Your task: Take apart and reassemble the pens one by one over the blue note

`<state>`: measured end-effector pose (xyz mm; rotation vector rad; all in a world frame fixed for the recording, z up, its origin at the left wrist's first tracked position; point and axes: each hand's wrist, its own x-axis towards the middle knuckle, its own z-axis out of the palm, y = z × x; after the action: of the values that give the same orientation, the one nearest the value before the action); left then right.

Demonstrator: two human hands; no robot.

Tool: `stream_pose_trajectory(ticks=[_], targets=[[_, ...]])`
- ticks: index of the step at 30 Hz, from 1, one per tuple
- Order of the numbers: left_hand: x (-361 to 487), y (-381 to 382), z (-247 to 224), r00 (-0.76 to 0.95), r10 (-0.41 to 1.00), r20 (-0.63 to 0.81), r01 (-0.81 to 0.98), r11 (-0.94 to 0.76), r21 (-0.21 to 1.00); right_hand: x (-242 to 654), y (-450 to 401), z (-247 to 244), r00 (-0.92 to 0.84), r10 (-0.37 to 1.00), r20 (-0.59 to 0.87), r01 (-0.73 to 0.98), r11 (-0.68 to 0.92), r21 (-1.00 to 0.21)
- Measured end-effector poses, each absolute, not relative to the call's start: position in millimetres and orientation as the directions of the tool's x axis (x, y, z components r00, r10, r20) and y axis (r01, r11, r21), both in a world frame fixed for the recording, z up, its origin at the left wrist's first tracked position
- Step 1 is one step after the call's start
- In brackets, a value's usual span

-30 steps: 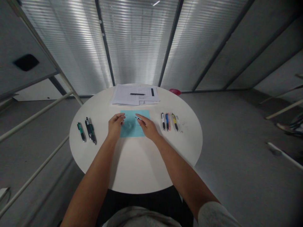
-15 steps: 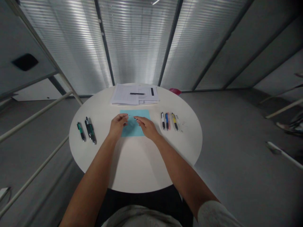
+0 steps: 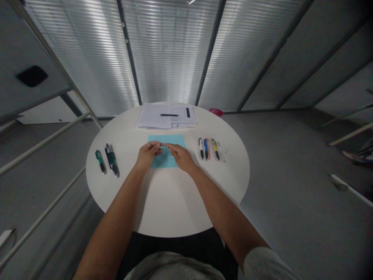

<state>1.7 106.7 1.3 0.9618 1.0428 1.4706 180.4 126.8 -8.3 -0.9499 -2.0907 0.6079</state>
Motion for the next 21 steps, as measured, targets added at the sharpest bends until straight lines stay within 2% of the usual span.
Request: stream_pose_trajectory(ticks=[21], targets=[[2.2, 104.7, 5.2, -0.136, 0.991, 0.008, -0.308, -0.05, 0.95, 181.8, 127.1, -7.7, -0.442, 0.793, 0.418, 0.471, 0.602, -0.644]])
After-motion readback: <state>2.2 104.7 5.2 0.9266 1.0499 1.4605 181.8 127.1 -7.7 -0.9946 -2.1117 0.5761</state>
